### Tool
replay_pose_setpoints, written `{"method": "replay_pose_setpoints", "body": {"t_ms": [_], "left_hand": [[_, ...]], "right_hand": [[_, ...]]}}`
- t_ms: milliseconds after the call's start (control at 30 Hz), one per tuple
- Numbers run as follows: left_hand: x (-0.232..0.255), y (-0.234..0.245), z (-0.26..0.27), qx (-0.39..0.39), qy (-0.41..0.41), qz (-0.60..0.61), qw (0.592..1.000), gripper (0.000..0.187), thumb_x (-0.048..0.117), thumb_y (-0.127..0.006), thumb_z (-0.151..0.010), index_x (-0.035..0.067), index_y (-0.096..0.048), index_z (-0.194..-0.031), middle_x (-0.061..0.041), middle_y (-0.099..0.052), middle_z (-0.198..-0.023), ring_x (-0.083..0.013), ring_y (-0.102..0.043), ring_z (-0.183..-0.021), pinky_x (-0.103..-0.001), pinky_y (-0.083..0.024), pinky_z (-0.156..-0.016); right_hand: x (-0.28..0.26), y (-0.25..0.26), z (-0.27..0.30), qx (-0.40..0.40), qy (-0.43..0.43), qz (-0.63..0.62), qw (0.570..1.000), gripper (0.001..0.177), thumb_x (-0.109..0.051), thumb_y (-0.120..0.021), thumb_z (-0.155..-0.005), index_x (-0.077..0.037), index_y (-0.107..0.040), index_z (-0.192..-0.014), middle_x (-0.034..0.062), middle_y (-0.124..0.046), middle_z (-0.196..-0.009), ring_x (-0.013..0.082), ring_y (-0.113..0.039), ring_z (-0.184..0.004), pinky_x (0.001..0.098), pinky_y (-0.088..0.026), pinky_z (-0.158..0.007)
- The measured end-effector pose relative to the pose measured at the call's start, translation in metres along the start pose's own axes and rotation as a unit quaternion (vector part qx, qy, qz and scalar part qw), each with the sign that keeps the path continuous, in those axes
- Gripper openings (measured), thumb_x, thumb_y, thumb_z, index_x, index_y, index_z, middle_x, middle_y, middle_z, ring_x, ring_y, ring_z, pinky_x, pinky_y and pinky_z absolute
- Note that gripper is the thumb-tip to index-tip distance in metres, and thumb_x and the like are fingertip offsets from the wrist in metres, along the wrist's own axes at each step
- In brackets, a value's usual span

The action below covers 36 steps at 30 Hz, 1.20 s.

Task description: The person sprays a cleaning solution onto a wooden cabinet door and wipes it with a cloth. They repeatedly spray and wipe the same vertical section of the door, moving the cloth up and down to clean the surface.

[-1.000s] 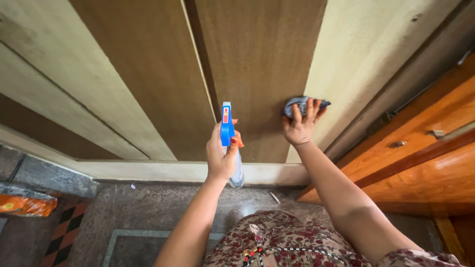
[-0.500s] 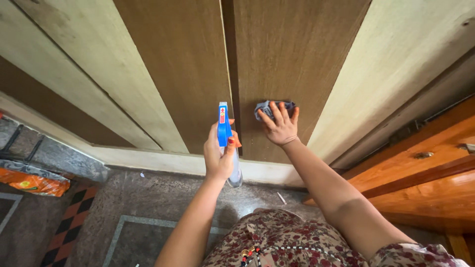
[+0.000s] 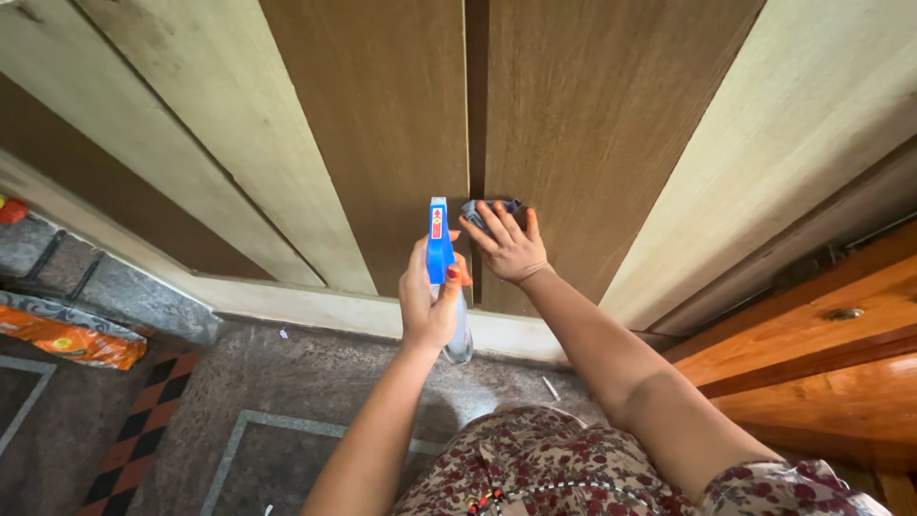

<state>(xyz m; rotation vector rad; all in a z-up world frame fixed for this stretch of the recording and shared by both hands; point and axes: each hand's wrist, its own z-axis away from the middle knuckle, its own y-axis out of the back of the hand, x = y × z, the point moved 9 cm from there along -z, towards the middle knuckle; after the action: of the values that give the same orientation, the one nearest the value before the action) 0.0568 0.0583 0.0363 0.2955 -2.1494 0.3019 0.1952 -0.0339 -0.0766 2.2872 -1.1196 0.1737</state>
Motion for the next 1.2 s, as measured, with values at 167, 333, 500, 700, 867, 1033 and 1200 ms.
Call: {"method": "replay_pose_setpoints", "body": {"t_ms": [167, 333, 500, 700, 867, 1033, 1200], "left_hand": [[-0.001, 0.001, 0.0, 0.0, 0.006, -0.006, 1.0, 0.071, 0.058, -0.061, -0.101, -0.003, -0.052, -0.136, -0.004, -0.062, -0.086, -0.0106, -0.061, -0.078, -0.026, -0.051, -0.073], [0.0, -0.004, 0.0, -0.007, 0.001, -0.005, 1.0, 0.071, 0.058, -0.06, -0.102, -0.003, -0.052, -0.136, -0.004, -0.063, -0.087, -0.0107, -0.061, -0.077, -0.025, -0.05, -0.073], [0.002, -0.003, -0.001, -0.006, 0.003, -0.015, 1.0, 0.073, 0.061, -0.059, -0.101, -0.003, -0.053, -0.135, -0.005, -0.062, -0.086, -0.0109, -0.061, -0.077, -0.026, -0.05, -0.072], [0.005, -0.005, -0.005, -0.007, -0.005, -0.028, 1.0, 0.074, 0.063, -0.058, -0.1, -0.002, -0.053, -0.135, -0.004, -0.062, -0.085, -0.0108, -0.063, -0.077, -0.026, -0.051, -0.072], [0.0, -0.015, -0.009, -0.017, 0.001, -0.023, 1.0, 0.073, 0.062, -0.059, -0.101, -0.002, -0.053, -0.135, -0.003, -0.062, -0.085, -0.011, -0.063, -0.078, -0.026, -0.051, -0.074], [-0.01, -0.031, -0.01, -0.038, 0.007, 0.003, 0.999, 0.075, 0.062, -0.06, -0.1, -0.003, -0.053, -0.136, -0.003, -0.062, -0.085, -0.0109, -0.062, -0.079, -0.026, -0.051, -0.075], [-0.016, -0.042, -0.012, -0.049, 0.005, 0.01, 0.999, 0.074, 0.062, -0.06, -0.1, -0.002, -0.053, -0.135, -0.004, -0.061, -0.087, -0.0118, -0.063, -0.08, -0.027, -0.052, -0.076]], "right_hand": [[0.002, 0.001, 0.0, -0.041, -0.002, 0.011, 0.999, 0.06, -0.032, -0.066, -0.089, -0.041, -0.058, -0.148, -0.0029, -0.051, -0.157, 0.0168, -0.047, -0.144, 0.0554, -0.013, -0.124], [0.005, 0.007, -0.002, -0.042, 0.011, 0.01, 0.999, 0.057, -0.029, -0.063, -0.094, -0.041, -0.057, -0.15, -0.0055, -0.05, -0.159, 0.0142, -0.047, -0.145, 0.0537, -0.013, -0.125], [0.012, 0.014, 0.002, -0.047, 0.019, 0.002, 0.999, 0.056, -0.033, -0.062, -0.096, -0.042, -0.056, -0.152, -0.0069, -0.049, -0.16, 0.0123, -0.047, -0.144, 0.056, -0.012, -0.123], [0.039, 0.018, 0.027, -0.074, 0.021, 0.042, 0.996, 0.063, -0.026, -0.066, -0.088, -0.048, -0.058, -0.147, -0.0091, -0.052, -0.158, 0.0101, -0.05, -0.142, 0.058, -0.017, -0.121], [0.066, 0.02, 0.055, -0.079, 0.002, 0.048, 0.996, 0.066, -0.022, -0.067, -0.082, -0.049, -0.06, -0.142, -0.0108, -0.054, -0.155, 0.0107, -0.052, -0.139, 0.06, -0.019, -0.12], [0.09, 0.022, 0.084, -0.063, -0.007, 0.038, 0.997, 0.064, -0.021, -0.069, -0.085, -0.048, -0.061, -0.142, -0.0083, -0.056, -0.153, 0.0142, -0.052, -0.138, 0.062, -0.016, -0.122], [0.115, 0.026, 0.109, -0.044, -0.017, 0.027, 0.999, 0.057, -0.025, -0.074, -0.087, -0.047, -0.064, -0.139, -0.0044, -0.058, -0.15, 0.0202, -0.053, -0.139, 0.0633, -0.007, -0.125]]}}
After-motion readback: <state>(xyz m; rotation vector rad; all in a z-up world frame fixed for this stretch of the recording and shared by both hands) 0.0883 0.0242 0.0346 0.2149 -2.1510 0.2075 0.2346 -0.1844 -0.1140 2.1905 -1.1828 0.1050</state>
